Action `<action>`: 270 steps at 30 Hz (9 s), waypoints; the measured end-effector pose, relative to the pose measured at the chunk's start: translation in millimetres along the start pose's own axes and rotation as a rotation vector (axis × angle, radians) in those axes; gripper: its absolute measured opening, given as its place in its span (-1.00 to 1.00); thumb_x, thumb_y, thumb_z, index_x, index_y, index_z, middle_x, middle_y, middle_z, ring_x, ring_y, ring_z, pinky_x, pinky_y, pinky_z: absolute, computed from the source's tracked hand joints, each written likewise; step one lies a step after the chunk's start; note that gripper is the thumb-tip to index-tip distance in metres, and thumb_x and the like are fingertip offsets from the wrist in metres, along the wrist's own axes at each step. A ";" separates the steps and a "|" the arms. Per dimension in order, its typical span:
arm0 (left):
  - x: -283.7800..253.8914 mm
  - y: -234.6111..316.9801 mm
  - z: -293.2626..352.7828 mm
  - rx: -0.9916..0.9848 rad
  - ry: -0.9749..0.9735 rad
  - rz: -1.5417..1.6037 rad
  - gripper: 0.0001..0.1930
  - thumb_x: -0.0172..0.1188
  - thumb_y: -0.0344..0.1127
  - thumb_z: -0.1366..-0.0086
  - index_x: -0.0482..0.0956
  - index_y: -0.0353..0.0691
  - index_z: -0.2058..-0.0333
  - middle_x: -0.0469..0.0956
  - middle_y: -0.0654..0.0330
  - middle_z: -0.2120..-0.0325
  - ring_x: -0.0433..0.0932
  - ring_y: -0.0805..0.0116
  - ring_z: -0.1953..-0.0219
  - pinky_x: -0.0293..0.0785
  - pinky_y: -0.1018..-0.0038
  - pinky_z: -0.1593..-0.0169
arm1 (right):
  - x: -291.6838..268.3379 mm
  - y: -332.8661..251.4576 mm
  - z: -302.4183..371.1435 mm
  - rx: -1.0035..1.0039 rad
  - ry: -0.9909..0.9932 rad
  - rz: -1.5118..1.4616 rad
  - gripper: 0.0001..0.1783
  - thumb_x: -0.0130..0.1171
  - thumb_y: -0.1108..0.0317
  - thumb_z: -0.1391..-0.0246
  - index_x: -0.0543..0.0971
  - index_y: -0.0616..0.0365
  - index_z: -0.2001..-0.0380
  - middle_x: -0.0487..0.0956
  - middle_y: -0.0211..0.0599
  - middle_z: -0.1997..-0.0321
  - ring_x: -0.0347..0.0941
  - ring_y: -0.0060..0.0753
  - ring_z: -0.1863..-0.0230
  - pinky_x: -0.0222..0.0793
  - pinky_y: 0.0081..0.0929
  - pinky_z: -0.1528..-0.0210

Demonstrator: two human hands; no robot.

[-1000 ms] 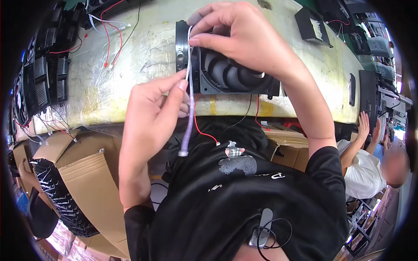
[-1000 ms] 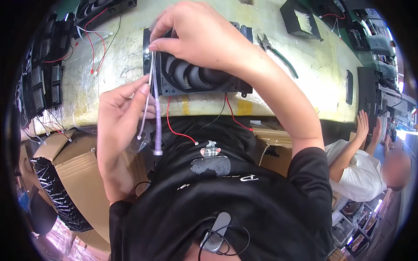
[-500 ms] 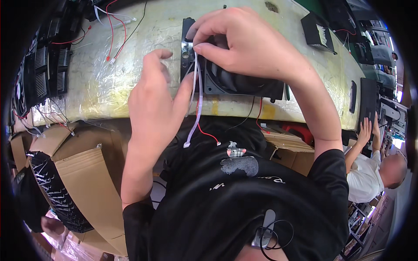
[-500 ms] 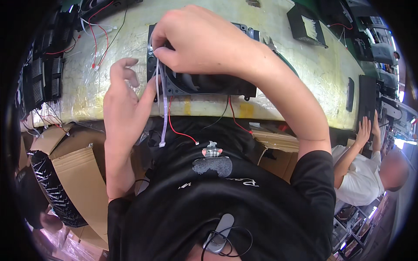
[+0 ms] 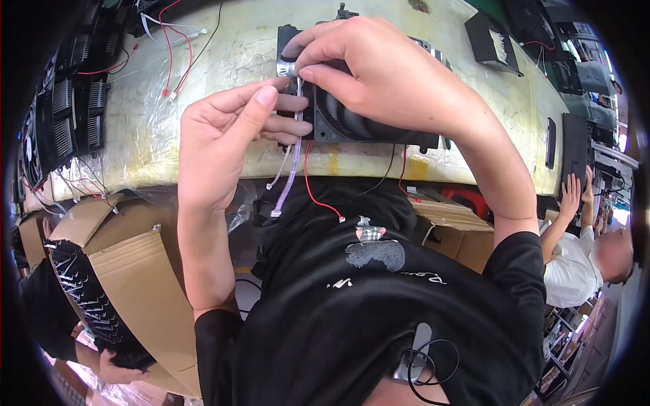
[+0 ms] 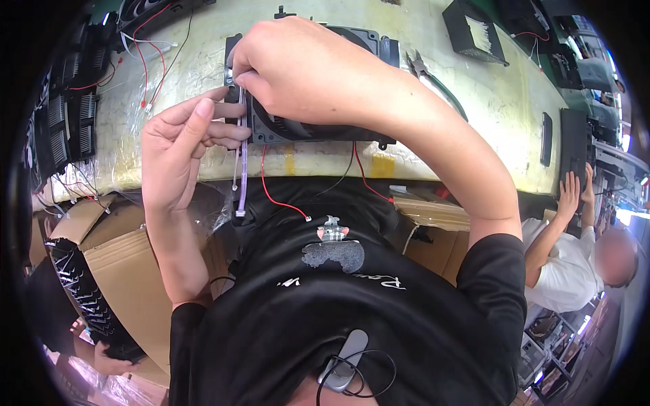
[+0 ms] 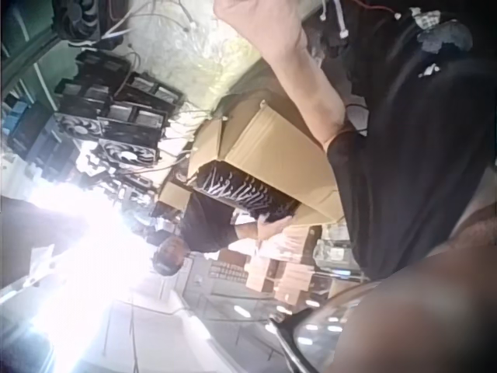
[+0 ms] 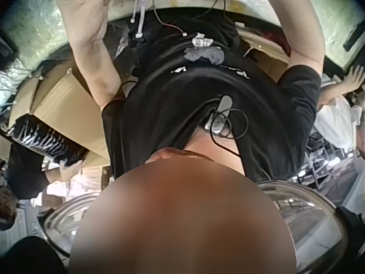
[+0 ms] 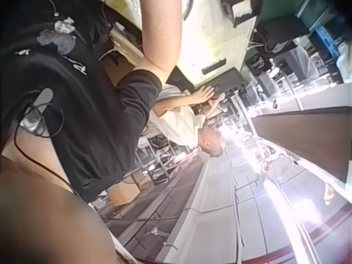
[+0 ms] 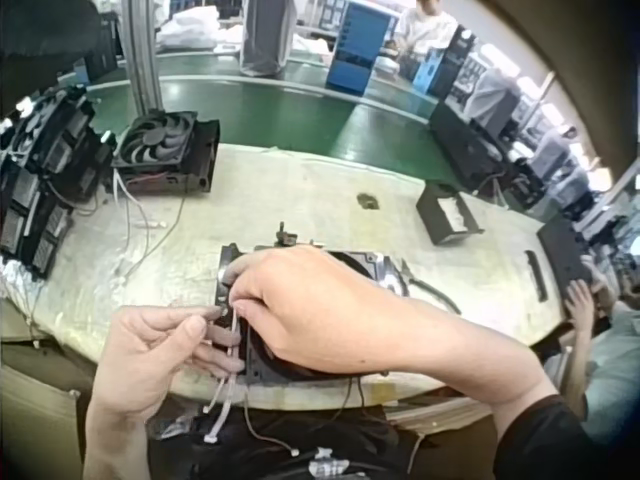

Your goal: The worker is assembling cooling fan units by securing wiring with zip ties and cutting off the excess length.

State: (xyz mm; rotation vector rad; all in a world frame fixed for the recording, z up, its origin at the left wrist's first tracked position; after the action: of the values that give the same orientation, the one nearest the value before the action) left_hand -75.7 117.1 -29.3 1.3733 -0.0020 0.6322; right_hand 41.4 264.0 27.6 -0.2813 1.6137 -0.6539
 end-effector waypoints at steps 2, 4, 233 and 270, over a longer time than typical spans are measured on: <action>-3.2 -1.8 -1.8 0.041 -0.031 -0.023 -0.75 0.18 -0.45 -0.31 0.56 -0.49 0.09 0.63 0.05 0.39 0.64 0.37 0.48 0.50 0.60 0.41 | 4.3 4.0 -0.5 -0.055 0.057 0.008 -0.81 0.12 0.41 -0.06 0.62 0.34 0.38 0.60 0.04 0.27 0.55 0.07 0.23 0.45 -0.22 0.14; -3.0 -3.9 -3.7 0.085 -0.057 -0.044 -0.77 0.21 -0.46 -0.29 0.59 -0.49 0.13 0.62 0.09 0.45 0.63 0.40 0.50 0.46 0.66 0.46 | 5.7 3.9 -0.5 -0.114 0.111 0.017 -0.81 0.08 0.41 -0.03 0.63 0.31 0.42 0.59 0.10 0.45 0.55 0.13 0.30 0.45 -0.12 0.18; -2.3 -45.7 -22.5 0.791 0.259 -0.262 -0.94 0.29 -0.57 -0.19 0.64 -0.47 0.36 0.58 0.19 0.55 0.41 0.60 0.55 0.29 0.68 0.46 | -20.8 -54.5 51.5 0.066 0.016 0.815 -0.48 0.23 0.55 0.27 0.63 0.02 0.10 0.45 -0.27 0.49 0.47 -0.21 0.42 0.38 -0.31 0.36; -131.7 -252.6 -8.5 -0.542 0.010 -0.860 -0.76 0.15 -0.32 -0.29 0.53 -0.32 0.12 0.59 0.09 0.18 0.57 0.27 0.29 0.50 0.34 0.14 | 478.5 157.8 577.9 2.072 1.215 -1.345 -0.29 0.40 0.02 0.05 0.48 0.31 -0.05 0.55 -0.10 0.10 0.51 -0.27 0.23 0.49 -0.28 0.27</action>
State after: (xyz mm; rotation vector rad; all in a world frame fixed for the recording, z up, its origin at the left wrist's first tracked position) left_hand -83.0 55.2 -307.4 0.7297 0.3809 -0.0951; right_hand 553.8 -9.3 -473.0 0.8551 0.5236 -3.4623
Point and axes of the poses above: each hand's wrist, its own z-axis away from the middle knuckle, its own x-axis out of the palm, y = z × x, the point moved 2 cm from there along -z, towards the middle knuckle
